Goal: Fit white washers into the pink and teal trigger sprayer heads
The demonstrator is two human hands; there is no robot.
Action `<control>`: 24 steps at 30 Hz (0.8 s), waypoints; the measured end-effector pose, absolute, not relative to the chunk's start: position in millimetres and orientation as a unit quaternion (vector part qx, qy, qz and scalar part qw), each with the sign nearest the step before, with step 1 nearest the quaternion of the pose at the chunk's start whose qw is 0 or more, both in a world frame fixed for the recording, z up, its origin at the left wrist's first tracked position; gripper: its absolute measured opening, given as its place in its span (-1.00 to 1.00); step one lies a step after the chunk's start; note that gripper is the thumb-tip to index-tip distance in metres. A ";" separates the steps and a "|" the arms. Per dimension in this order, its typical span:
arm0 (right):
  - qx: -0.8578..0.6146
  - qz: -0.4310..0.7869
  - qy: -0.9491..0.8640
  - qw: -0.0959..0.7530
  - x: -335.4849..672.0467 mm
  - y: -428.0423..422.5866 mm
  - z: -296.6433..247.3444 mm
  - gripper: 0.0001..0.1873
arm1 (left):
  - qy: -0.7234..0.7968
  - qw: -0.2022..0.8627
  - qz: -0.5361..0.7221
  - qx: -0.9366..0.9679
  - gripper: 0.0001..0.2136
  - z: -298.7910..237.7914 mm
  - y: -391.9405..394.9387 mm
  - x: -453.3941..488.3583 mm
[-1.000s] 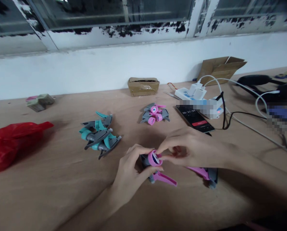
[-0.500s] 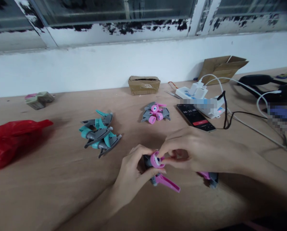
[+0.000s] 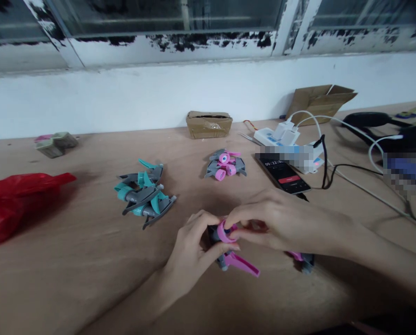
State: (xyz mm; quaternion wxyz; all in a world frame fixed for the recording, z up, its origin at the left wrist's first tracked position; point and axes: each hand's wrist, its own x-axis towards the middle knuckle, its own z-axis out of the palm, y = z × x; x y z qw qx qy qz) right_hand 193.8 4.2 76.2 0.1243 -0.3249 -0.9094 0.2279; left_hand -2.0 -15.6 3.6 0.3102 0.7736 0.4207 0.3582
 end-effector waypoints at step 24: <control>-0.412 0.612 -0.634 0.230 184.4 -3.8 44.1 -0.81 | 0.350 0.212 0.393 0.823 -0.78 2.5 -17.3 -4.3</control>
